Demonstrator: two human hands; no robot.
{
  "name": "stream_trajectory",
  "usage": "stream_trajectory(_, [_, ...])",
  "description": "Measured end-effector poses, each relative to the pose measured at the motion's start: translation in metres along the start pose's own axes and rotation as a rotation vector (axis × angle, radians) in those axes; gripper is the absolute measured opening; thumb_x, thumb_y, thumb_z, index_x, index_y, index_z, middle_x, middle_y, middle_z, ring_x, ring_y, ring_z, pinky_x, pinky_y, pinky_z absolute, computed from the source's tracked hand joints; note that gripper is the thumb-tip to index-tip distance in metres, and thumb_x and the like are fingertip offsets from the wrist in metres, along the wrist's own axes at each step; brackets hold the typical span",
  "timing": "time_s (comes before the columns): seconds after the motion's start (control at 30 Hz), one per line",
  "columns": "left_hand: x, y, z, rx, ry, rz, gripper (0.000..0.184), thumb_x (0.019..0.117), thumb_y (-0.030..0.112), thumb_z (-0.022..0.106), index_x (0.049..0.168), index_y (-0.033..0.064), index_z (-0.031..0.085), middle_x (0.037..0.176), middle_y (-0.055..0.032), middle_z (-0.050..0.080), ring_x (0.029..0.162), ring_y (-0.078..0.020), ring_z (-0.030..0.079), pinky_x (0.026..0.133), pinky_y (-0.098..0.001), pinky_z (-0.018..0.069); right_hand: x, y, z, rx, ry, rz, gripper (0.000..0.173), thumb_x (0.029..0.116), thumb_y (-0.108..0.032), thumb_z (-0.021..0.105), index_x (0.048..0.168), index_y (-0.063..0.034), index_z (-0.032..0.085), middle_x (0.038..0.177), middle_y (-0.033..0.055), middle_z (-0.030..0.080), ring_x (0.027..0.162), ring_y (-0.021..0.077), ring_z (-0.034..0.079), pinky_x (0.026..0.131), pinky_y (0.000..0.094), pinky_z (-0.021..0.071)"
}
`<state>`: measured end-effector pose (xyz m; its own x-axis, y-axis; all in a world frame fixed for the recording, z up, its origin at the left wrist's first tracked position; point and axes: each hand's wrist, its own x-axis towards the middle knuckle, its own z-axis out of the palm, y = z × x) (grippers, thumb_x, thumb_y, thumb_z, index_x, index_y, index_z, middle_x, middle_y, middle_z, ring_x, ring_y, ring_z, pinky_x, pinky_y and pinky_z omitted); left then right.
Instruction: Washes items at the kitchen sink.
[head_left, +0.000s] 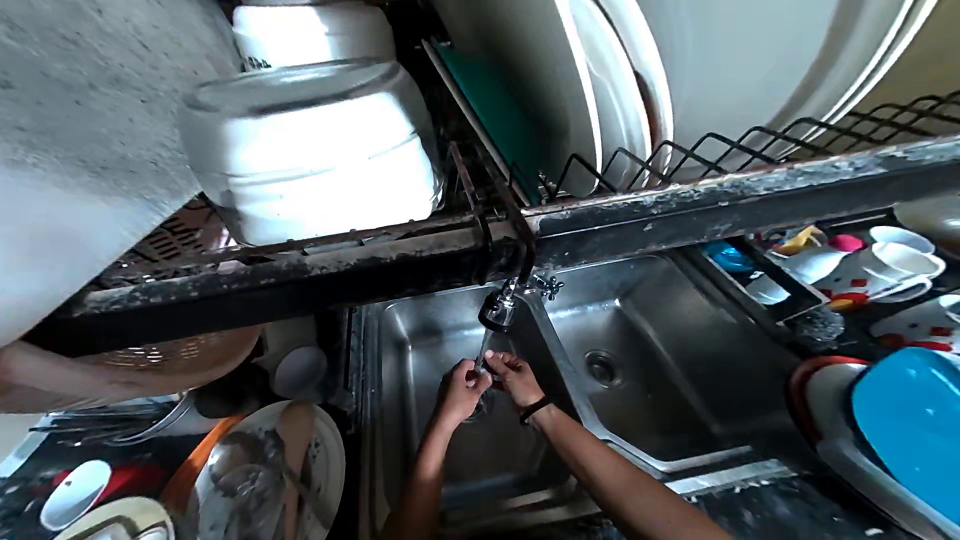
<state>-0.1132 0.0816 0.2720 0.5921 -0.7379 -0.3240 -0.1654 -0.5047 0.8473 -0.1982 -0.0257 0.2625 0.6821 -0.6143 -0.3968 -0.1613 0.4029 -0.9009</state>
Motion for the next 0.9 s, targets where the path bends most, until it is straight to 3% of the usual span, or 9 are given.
stream_trajectory(0.27, [-0.002,-0.002,-0.002,0.077,0.032,0.015,0.039,0.1003,0.020,0.066,0.128,-0.0071,0.060,0.122,-0.0238,0.066,0.114,-0.0307,0.066,0.104,-0.0437,0.0501,0.004,-0.001,0.009,-0.039,0.027,0.012,0.014,0.0997,-0.011,0.066,0.099,0.0026,0.062,0.075,0.0043,0.061,0.060,0.0079,0.057,0.059,0.0242,0.0514])
stream_trajectory(0.43, [0.000,-0.007,-0.003,-0.128,0.027,0.012,0.038,0.1001,0.015,0.066,0.128,-0.0090,0.059,0.122,-0.0247,0.066,0.113,-0.0275,0.067,0.103,-0.0401,0.0517,0.003,-0.001,0.008,-0.002,0.004,0.021,0.014,0.1003,-0.010,0.064,0.103,0.0042,0.062,0.084,0.0081,0.063,0.069,0.0114,0.061,0.064,0.0273,0.0547])
stream_trajectory(0.63, [0.001,-0.009,-0.002,-0.299,0.020,-0.007,0.034,0.1009,0.014,0.064,0.126,-0.0090,0.059,0.113,-0.0189,0.066,0.092,-0.0164,0.065,0.085,-0.0317,0.0549,0.001,-0.004,0.005,0.031,-0.005,0.033,0.012,0.1018,-0.008,0.062,0.104,0.0038,0.061,0.086,0.0084,0.064,0.071,0.0122,0.063,0.065,0.0279,0.0561])
stream_trajectory(0.77, [-0.002,-0.007,-0.003,-0.420,0.014,-0.028,0.030,0.1043,0.014,0.058,0.123,-0.0089,0.060,0.104,-0.0141,0.066,0.085,-0.0133,0.065,0.081,-0.0297,0.0557,0.000,-0.004,0.002,0.026,-0.050,-0.001,0.014,0.1024,-0.007,0.059,0.111,0.0045,0.061,0.094,0.0093,0.064,0.079,0.0125,0.063,0.070,0.0291,0.0561])
stream_trajectory(0.9, [-0.002,-0.013,-0.005,-0.548,-0.018,-0.032,0.026,0.1074,0.015,0.051,0.115,-0.0076,0.062,0.089,-0.0061,0.066,0.078,-0.0100,0.066,0.076,-0.0275,0.0579,0.003,0.004,0.000,-0.022,-0.171,-0.077,0.032,0.1062,-0.009,0.051,0.134,0.0034,0.057,0.120,0.0129,0.065,0.095,0.0120,0.064,0.079,0.0286,0.0543])
